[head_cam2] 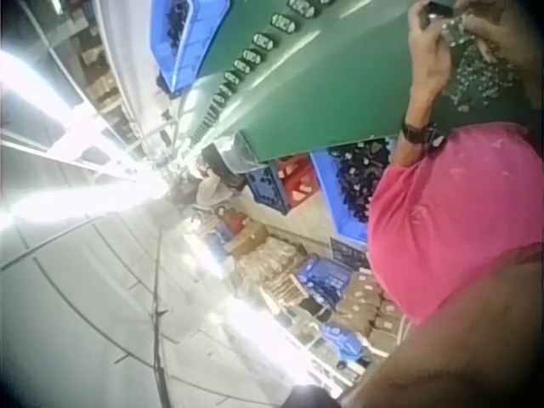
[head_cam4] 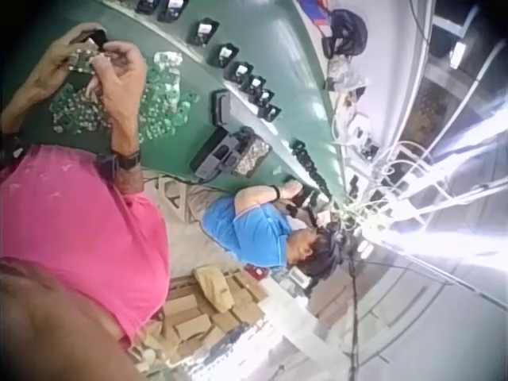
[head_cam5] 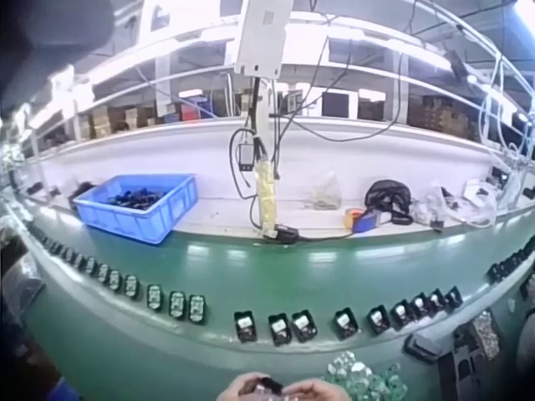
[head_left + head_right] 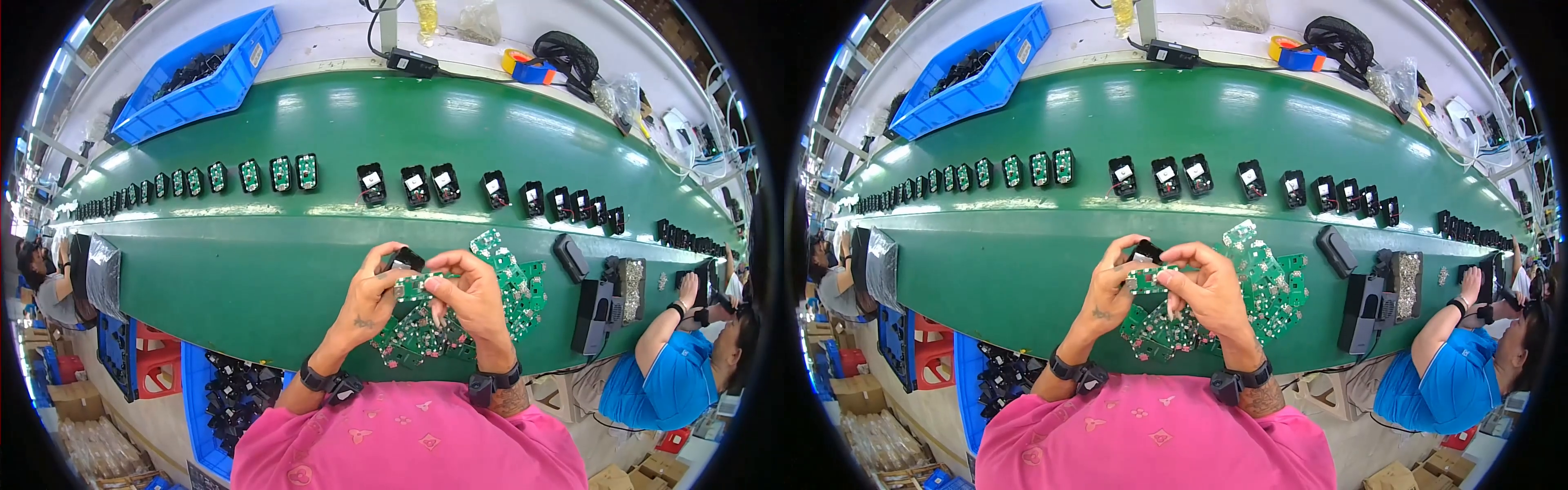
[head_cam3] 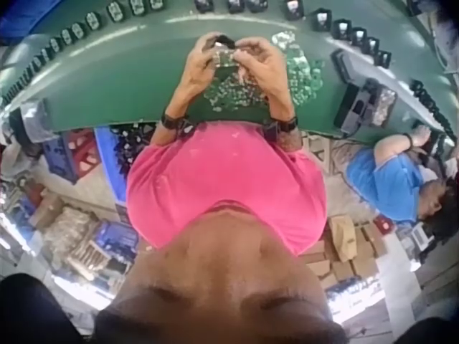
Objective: The person picks up a black casing and a circuit board, fits the board into the casing, and presses them together before placing the assembled unit onto the conveyor belt. This process is repeated for several more units.
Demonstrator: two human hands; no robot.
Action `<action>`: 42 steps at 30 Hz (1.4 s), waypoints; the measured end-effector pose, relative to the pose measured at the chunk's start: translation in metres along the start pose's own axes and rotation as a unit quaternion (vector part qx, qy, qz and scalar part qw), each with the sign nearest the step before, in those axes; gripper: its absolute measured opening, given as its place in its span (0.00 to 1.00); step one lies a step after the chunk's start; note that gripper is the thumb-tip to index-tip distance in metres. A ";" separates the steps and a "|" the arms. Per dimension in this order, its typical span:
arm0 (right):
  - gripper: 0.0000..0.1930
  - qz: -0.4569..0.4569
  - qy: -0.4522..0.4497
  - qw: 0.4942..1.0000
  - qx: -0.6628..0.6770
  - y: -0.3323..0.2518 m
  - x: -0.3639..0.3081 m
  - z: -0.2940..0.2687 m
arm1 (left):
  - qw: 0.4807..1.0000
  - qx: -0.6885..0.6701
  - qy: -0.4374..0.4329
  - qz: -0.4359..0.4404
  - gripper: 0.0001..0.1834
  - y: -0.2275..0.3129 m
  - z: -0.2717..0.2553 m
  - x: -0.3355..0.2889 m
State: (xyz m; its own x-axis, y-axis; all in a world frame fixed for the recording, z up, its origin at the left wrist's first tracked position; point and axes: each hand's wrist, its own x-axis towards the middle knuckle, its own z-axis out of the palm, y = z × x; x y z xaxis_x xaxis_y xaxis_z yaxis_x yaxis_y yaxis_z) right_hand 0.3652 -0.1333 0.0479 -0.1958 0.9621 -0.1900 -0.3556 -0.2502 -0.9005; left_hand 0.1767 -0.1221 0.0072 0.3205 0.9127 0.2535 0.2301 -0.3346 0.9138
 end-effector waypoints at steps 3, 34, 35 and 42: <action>0.10 -0.024 -0.003 1.000 -0.008 0.001 -0.001 -0.007 | 1.000 0.010 0.011 -0.004 0.18 0.003 0.001 0.000; 0.17 -0.243 0.142 0.881 -0.380 0.019 0.001 -0.011 | 0.938 -0.286 -0.006 -0.195 0.31 0.013 0.015 0.006; 0.14 -0.247 0.138 0.873 -0.397 0.018 0.000 -0.012 | 0.942 -0.277 -0.002 -0.188 0.30 0.015 0.018 0.005; 0.08 -0.213 0.084 0.913 -0.338 0.021 0.001 -0.015 | 0.944 -0.275 -0.027 -0.181 0.28 0.022 0.027 0.008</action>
State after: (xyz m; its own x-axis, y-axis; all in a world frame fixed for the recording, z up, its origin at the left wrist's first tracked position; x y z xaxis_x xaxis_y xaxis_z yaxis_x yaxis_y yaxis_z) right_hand 0.3713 -0.1361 0.0232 -0.0074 0.9739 0.2270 0.2899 0.2193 -0.9316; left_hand 0.2090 -0.1288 0.0208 0.3613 0.9259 -0.1105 -0.1732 0.1831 0.9677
